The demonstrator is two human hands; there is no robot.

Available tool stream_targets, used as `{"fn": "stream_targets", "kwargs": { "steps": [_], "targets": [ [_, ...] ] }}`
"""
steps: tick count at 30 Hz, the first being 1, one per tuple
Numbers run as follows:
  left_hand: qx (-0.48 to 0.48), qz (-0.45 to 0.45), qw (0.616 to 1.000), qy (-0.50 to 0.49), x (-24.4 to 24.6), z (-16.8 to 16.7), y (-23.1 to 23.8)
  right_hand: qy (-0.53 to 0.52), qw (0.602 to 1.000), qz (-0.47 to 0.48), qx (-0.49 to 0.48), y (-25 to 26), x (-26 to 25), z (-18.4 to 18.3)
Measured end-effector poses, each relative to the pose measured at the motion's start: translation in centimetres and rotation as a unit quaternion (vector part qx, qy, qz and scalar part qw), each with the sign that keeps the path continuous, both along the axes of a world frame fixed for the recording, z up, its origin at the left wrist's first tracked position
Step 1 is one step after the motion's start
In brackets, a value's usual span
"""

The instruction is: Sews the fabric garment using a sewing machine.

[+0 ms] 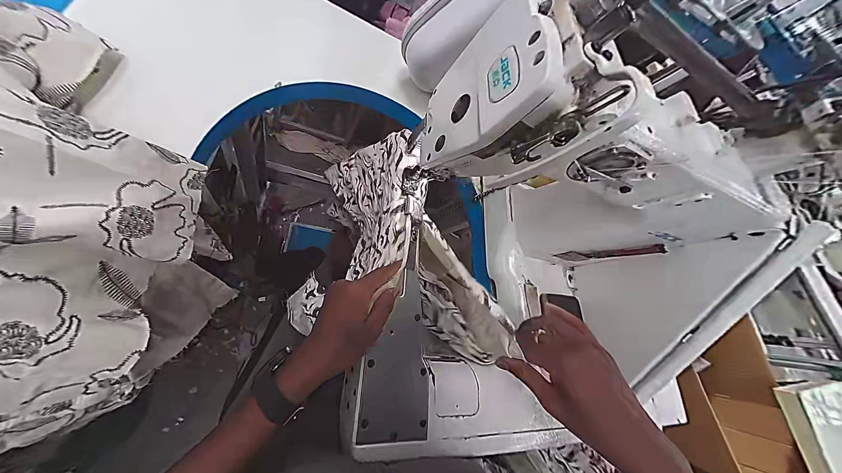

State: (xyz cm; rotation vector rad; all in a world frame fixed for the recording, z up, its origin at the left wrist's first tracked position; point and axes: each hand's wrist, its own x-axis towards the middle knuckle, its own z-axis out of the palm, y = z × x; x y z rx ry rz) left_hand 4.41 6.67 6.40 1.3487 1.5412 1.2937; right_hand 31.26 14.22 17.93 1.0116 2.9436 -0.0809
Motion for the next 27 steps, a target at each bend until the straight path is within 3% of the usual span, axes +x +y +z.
{"fn": "stream_targets", "kwargs": {
  "steps": [2,3,8,11,13,15,17,19,22,23,25,27],
  "targets": [
    [0.006,-0.006,1.0,0.011,0.1,-0.1,-0.1,0.18,0.971,0.049,-0.147,-1.3,-0.8,-0.3],
    [0.008,-0.004,1.0,0.014,0.0,0.0,-0.1,0.218,0.95,0.052,-0.216,-1.3,-1.4,-1.1],
    [-0.014,0.005,1.0,0.001,0.3,0.1,-0.2,0.286,0.908,-0.09,-0.292,-0.2,-3.0,-7.2],
    [-0.021,0.008,1.0,0.012,0.5,0.2,-0.2,0.304,0.877,-0.187,-0.322,-0.6,-5.2,-8.8],
    [-0.019,0.009,1.0,0.01,0.3,0.3,-0.2,0.304,0.903,-0.165,-0.256,-1.3,-5.3,-8.2],
    [-0.022,0.008,1.0,0.006,0.4,0.3,-0.3,0.245,0.946,-0.108,-0.185,-2.6,-4.7,-6.8],
    [-0.027,0.007,1.0,0.002,0.4,0.3,-0.3,0.196,0.963,-0.102,-0.155,-4.0,-4.3,-6.7],
    [-0.027,0.006,1.0,-0.002,0.4,0.4,-0.2,0.223,0.957,-0.108,-0.149,-3.9,-3.6,-7.1],
    [-0.016,0.007,1.0,-0.004,0.4,0.2,-0.2,0.303,0.93,-0.033,-0.206,-3.2,-2.4,-4.2],
    [-0.015,0.003,1.0,0.001,0.3,0.3,-0.2,0.283,0.942,-0.001,-0.181,-3.3,-2.4,-2.7],
    [-0.021,-0.01,1.0,0.018,0.2,0.7,-0.4,0.166,0.985,0.049,-0.021,-3.7,-2.8,-0.4],
    [-0.018,-0.011,0.999,0.033,0.1,1.1,-0.3,0.041,0.995,0.057,0.078,-4.3,-3.6,1.7]
  ]
}}
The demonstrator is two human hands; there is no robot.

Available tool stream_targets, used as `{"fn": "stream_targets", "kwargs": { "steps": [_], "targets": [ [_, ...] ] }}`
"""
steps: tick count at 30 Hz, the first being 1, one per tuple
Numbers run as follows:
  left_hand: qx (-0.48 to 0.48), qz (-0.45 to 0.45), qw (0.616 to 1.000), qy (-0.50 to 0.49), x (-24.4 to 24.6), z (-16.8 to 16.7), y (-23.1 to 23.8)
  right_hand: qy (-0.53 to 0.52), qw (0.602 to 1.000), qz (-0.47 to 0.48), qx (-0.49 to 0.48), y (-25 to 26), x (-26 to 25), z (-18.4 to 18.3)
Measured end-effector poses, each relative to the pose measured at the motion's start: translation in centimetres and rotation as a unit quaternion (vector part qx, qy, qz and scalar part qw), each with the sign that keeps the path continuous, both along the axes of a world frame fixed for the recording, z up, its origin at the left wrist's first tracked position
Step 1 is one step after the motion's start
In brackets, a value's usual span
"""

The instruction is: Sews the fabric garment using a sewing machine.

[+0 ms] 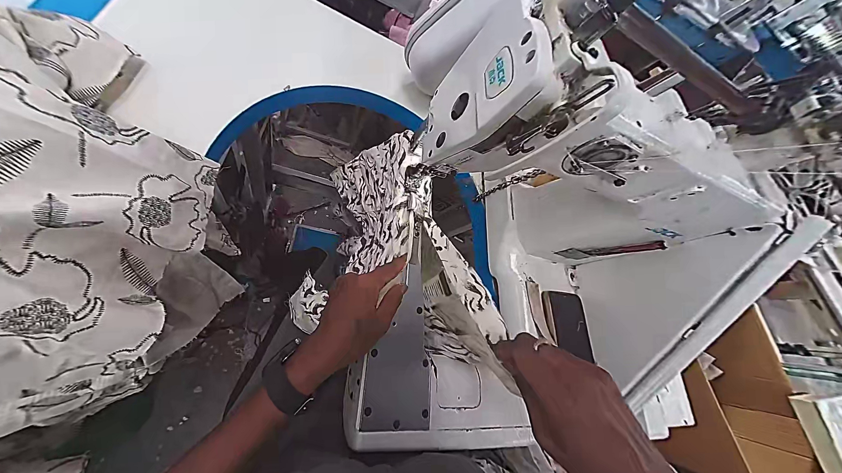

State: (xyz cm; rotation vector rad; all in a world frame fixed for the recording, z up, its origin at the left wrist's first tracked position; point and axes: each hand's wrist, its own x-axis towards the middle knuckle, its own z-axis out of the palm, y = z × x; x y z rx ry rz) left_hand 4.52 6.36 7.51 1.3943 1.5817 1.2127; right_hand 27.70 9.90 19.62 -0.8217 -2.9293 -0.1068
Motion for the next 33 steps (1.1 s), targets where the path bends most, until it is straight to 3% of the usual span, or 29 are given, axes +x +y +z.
{"fn": "stream_targets", "kwargs": {
  "steps": [3,5,7,9,11,13,16,19,21,25,27,33],
  "targets": [
    [-0.013,-0.011,1.0,-0.007,0.1,0.0,-0.1,-0.03,0.999,-0.044,0.005,-0.3,-1.1,1.9],
    [-0.008,-0.004,1.0,-0.021,0.0,-0.2,0.2,0.06,0.992,-0.107,-0.001,3.2,0.1,1.2],
    [-0.009,-0.002,1.0,-0.029,0.1,-0.3,0.0,0.186,0.951,-0.247,-0.014,7.2,1.4,0.2],
    [-0.016,-0.008,0.999,-0.034,0.0,-0.1,0.2,0.279,0.908,-0.311,0.023,9.1,1.3,-0.2],
    [-0.018,-0.009,0.999,-0.033,0.0,0.0,0.3,0.295,0.917,-0.259,0.067,8.1,0.2,0.4],
    [-0.01,-0.002,1.0,-0.029,0.2,-0.1,0.1,0.238,0.956,-0.168,0.025,5.3,0.3,1.5],
    [-0.004,0.014,0.999,-0.037,0.4,-0.3,0.0,0.04,0.983,-0.148,-0.1,0.6,0.5,2.5],
    [-0.005,0.016,0.999,-0.03,0.5,-0.4,0.1,-0.122,0.986,-0.113,-0.017,-1.4,0.5,0.0],
    [-0.006,0.005,1.0,-0.011,0.3,-0.1,0.1,-0.126,0.99,-0.059,0.027,-1.5,0.2,-0.9],
    [0.091,0.021,0.99,0.106,1.2,0.0,-1.0,-0.012,0.999,0.036,-0.026,-3.8,-5.1,-1.8],
    [0.093,0.024,0.987,0.129,1.8,0.3,-2.4,0.013,0.997,0.06,-0.043,-3.8,-6.7,-3.1],
    [0.116,0.052,0.992,0.008,1.4,-1.7,-1.0,-0.041,0.996,0.048,-0.055,-1.1,-7.8,-3.4]
  ]
}}
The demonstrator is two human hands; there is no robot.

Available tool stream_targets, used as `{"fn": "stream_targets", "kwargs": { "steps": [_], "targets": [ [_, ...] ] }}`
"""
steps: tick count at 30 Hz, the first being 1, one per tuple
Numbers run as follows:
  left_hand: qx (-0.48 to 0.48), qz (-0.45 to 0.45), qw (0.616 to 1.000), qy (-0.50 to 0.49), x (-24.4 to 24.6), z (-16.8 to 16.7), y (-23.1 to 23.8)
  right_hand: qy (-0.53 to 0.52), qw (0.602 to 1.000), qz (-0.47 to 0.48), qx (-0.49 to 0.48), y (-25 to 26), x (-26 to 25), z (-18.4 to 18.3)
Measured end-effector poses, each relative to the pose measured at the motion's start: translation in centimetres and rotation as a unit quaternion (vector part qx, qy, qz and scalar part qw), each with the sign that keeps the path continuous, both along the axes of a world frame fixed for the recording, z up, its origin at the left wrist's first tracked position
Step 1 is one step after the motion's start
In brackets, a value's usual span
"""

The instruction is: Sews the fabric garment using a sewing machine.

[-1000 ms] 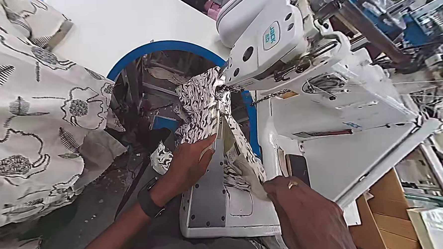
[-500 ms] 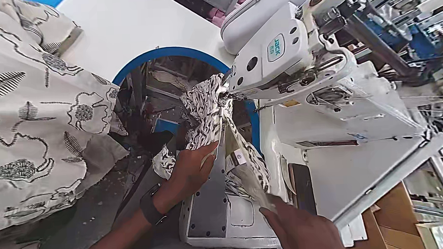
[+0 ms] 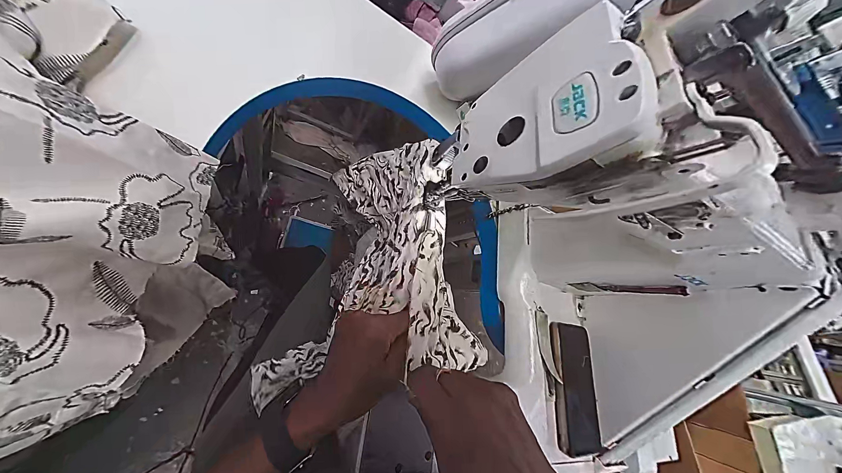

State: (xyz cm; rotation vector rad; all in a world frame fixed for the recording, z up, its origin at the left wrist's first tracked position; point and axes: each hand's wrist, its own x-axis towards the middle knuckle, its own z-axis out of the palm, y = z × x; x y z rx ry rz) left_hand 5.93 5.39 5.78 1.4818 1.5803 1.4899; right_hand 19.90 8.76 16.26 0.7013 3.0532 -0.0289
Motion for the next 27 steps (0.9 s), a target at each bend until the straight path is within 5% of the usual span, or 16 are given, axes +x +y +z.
{"fn": "stream_targets", "kwargs": {
  "steps": [12,19,24,27],
  "targets": [
    [-0.026,-0.049,0.974,-0.218,-1.8,-1.1,5.7,0.064,0.997,-0.037,0.003,5.6,-2.3,-1.7],
    [-0.068,-0.023,0.987,-0.147,-1.9,0.2,4.2,0.163,0.978,-0.124,-0.037,8.7,6.8,0.4],
    [-0.076,0.006,0.997,-0.022,-0.6,1.9,2.7,0.164,0.984,-0.062,-0.015,2.3,1.9,-1.6],
    [-0.025,0.043,0.998,0.032,0.7,1.0,1.1,0.189,0.975,-0.102,0.046,0.8,0.1,-2.3]
  ]
}}
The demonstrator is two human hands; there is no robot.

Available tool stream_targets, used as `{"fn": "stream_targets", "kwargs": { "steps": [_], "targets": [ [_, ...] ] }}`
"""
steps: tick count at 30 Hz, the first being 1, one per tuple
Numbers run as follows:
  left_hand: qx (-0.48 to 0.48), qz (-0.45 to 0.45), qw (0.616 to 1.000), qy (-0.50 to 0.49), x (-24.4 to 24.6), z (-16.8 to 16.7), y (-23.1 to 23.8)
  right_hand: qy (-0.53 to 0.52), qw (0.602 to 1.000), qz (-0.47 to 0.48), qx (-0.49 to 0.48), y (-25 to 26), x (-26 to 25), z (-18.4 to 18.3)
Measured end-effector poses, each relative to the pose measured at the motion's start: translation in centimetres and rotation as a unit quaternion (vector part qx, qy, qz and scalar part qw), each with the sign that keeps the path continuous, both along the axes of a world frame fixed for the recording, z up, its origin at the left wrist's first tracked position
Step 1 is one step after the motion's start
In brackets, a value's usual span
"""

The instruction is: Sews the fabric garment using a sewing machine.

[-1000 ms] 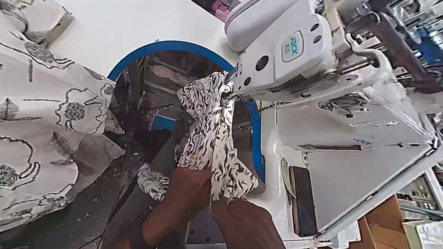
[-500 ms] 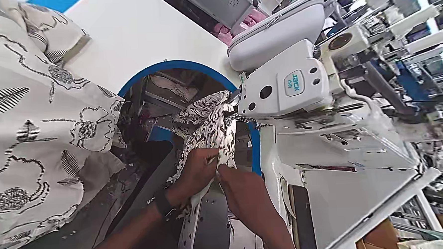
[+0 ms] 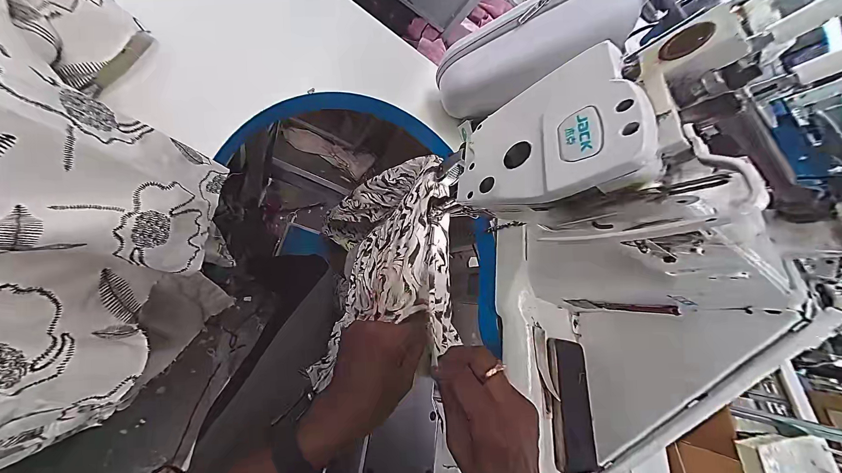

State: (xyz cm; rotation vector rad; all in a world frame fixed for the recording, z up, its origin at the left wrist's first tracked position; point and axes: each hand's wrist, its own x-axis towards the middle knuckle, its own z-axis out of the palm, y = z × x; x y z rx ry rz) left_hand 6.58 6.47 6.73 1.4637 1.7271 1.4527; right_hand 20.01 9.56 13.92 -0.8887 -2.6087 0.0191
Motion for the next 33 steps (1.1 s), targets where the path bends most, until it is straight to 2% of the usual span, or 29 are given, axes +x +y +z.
{"fn": "stream_targets", "kwargs": {
  "steps": [2,6,13,18,23,26,28,30,32,33],
  "targets": [
    [0.029,0.012,1.0,0.004,0.0,-0.4,0.7,0.035,0.997,-0.034,0.061,-0.1,-0.6,-0.9],
    [0.033,0.023,0.999,-0.019,-0.2,0.0,1.7,0.076,0.988,-0.028,0.135,1.3,-1.2,-2.5],
    [0.125,0.075,0.989,0.014,-0.2,-1.5,3.8,0.12,0.983,-0.005,0.138,4.9,-2.0,-4.6],
    [0.117,0.121,0.981,0.097,-1.0,-1.2,6.3,0.135,0.984,-0.012,0.119,6.1,-2.7,-5.3],
    [0.115,0.11,0.98,0.122,-1.3,-1.1,8.2,0.095,0.989,-0.062,0.097,6.8,-3.5,-5.3],
    [0.124,0.08,0.986,0.078,-2.2,-1.7,6.8,0.077,0.992,-0.062,0.078,6.5,-3.8,-5.6],
    [0.093,0.057,0.994,-0.011,-3.7,-2.8,4.1,0.08,0.996,0.009,0.045,5.3,-3.4,-5.1],
    [0.038,0.04,0.998,-0.032,-4.7,-5.3,2.6,0.074,0.99,0.123,0.002,3.7,-3.7,-5.3],
    [-0.07,-0.064,0.993,-0.064,-2.4,-7.8,2.4,0.052,0.975,0.213,-0.024,2.6,-4.2,-6.4],
    [-0.169,-0.15,0.966,-0.127,-1.4,-7.7,2.6,0.042,0.972,0.231,-0.031,2.7,-4.4,-6.4]
  ]
}}
